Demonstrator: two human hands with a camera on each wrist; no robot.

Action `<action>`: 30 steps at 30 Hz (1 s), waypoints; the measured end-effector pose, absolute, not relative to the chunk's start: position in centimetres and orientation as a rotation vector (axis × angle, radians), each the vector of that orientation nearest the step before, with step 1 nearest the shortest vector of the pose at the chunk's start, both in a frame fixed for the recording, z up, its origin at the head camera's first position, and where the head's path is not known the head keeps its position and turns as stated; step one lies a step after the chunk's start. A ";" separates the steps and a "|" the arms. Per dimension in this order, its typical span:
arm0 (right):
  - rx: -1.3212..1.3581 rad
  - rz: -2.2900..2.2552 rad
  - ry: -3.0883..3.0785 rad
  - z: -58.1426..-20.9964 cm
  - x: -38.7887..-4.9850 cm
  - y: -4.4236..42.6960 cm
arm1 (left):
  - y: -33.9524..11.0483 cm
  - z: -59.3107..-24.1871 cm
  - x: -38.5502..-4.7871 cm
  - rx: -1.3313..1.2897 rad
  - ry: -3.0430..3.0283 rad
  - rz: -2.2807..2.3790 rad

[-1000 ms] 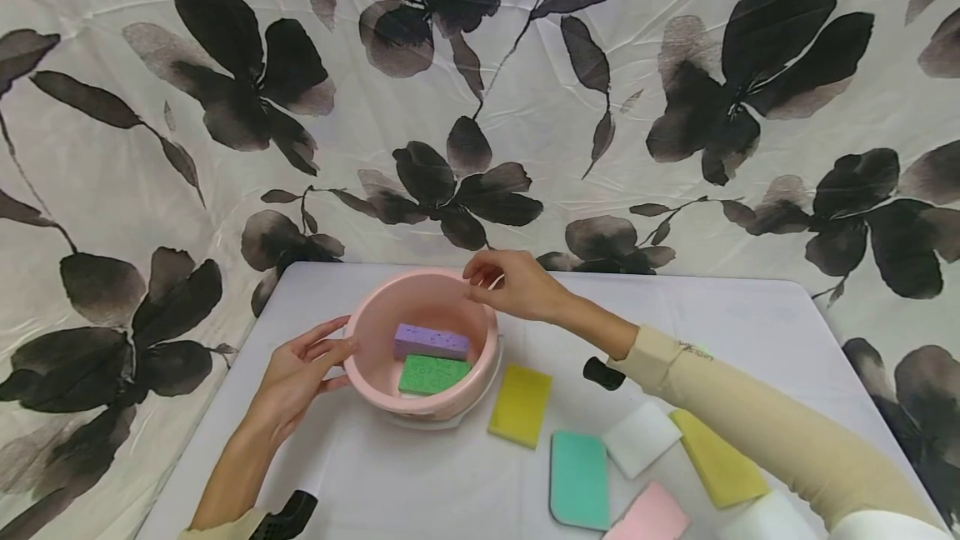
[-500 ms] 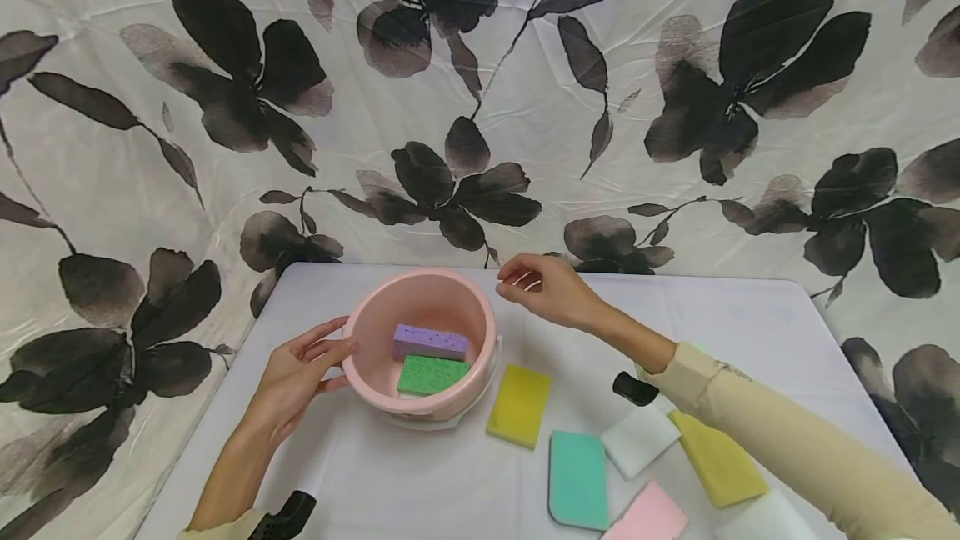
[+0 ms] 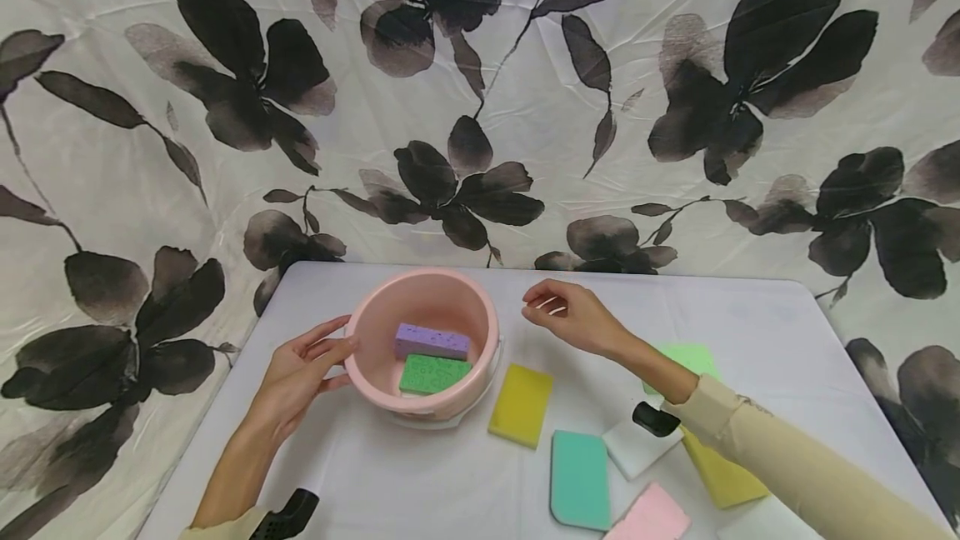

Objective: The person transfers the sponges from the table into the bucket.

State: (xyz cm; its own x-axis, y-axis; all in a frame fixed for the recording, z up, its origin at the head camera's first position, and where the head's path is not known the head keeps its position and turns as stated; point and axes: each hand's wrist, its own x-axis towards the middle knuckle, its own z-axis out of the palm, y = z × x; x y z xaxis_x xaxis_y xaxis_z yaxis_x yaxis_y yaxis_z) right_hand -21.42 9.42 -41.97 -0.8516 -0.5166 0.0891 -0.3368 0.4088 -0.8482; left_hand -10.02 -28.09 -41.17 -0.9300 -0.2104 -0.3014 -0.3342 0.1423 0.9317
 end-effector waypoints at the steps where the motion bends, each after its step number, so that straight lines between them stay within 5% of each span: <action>1: -0.748 -1.422 2.471 -42.2 -21.3 9.6 | -28.1 -41.2 -10.0 -0.546 2.297 1.920; 30: -0.753 -1.220 2.366 -50.7 -17.8 11.4 | -28.0 -41.2 -10.0 -0.546 2.292 1.939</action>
State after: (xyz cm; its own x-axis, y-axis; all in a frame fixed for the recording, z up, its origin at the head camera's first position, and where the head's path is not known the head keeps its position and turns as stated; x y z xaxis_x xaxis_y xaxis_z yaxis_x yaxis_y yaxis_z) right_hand -17.80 11.37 -50.69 -0.7874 -0.6110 -0.0814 -0.2879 0.4813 -0.8279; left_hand -9.96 -28.01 -41.16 -0.9320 -0.2110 -0.2947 -0.3256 0.1303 0.9365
